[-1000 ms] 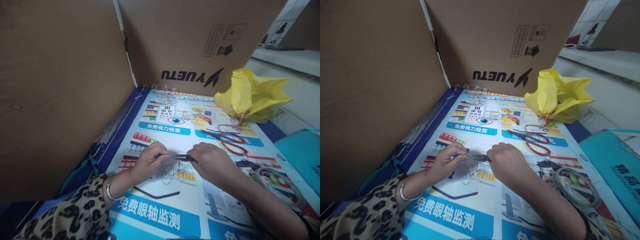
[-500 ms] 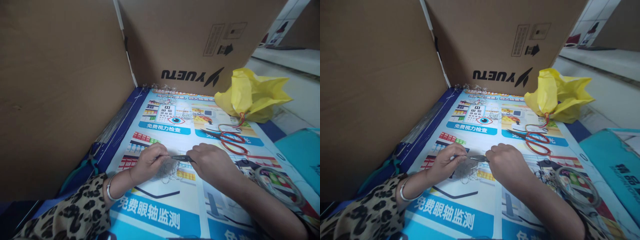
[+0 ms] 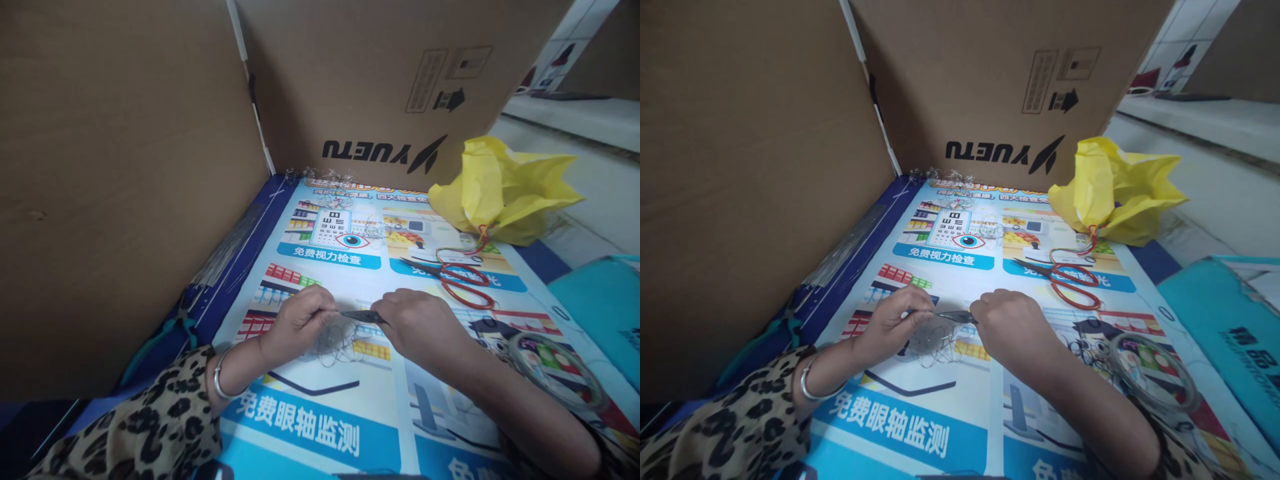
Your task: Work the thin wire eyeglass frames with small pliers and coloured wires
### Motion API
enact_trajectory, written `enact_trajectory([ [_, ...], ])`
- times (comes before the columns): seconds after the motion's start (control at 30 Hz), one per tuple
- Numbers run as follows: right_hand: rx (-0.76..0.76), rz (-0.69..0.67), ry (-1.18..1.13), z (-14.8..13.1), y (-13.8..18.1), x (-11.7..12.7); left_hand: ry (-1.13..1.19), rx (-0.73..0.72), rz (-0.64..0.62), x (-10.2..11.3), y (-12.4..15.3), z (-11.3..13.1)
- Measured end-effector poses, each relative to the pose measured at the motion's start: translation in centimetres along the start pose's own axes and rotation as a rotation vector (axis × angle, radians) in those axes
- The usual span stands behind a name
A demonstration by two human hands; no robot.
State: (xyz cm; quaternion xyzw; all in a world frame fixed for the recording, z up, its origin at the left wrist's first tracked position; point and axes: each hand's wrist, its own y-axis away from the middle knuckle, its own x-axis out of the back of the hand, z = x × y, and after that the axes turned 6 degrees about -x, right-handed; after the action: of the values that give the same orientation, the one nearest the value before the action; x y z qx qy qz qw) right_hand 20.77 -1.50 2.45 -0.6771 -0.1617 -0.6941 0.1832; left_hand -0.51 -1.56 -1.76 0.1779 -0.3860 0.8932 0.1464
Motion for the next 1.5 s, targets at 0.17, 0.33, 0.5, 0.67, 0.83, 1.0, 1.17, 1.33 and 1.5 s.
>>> enact_trajectory([
  [0.17, -0.006, -0.106, -0.252, 0.9, -0.5, -0.4, 0.159, 0.272, -0.027, 0.1, -0.3, 0.2],
  [0.33, -0.073, -0.136, -0.696, 1.7, -1.1, -1.2, 0.294, 0.49, -0.04, 0.1, -0.4, 0.4],
  [0.5, -0.08, -0.243, -0.977, -0.1, -0.9, -2.0, 0.305, 0.481, -0.012, -0.1, -0.3, 0.3],
  [0.67, -0.177, -0.214, -1.108, -1.4, -0.7, -2.7, 0.273, 0.466, -0.063, -0.1, -0.5, 0.1],
  [0.83, -0.199, -0.121, -1.089, -1.4, -0.7, -2.9, 0.202, 0.436, -0.116, 0.0, -0.8, 0.1],
  [1.0, -0.183, -0.055, -1.069, -1.7, -0.5, -2.8, 0.225, 0.482, -0.09, -0.1, -0.8, 0.0],
  [1.17, -0.143, -0.022, -1.05, -1.7, -0.4, -2.8, 0.255, 0.456, -0.075, -0.1, -0.7, 0.0],
  [1.33, -0.004, 0.047, -0.826, -0.9, -0.6, -2.5, 0.191, 0.381, -0.032, 0.0, -0.9, 0.4],
  [1.5, 0.031, 0.095, -0.628, -0.3, -0.5, -2.2, 0.15, 0.433, -0.031, 0.0, -1.0, 0.7],
])
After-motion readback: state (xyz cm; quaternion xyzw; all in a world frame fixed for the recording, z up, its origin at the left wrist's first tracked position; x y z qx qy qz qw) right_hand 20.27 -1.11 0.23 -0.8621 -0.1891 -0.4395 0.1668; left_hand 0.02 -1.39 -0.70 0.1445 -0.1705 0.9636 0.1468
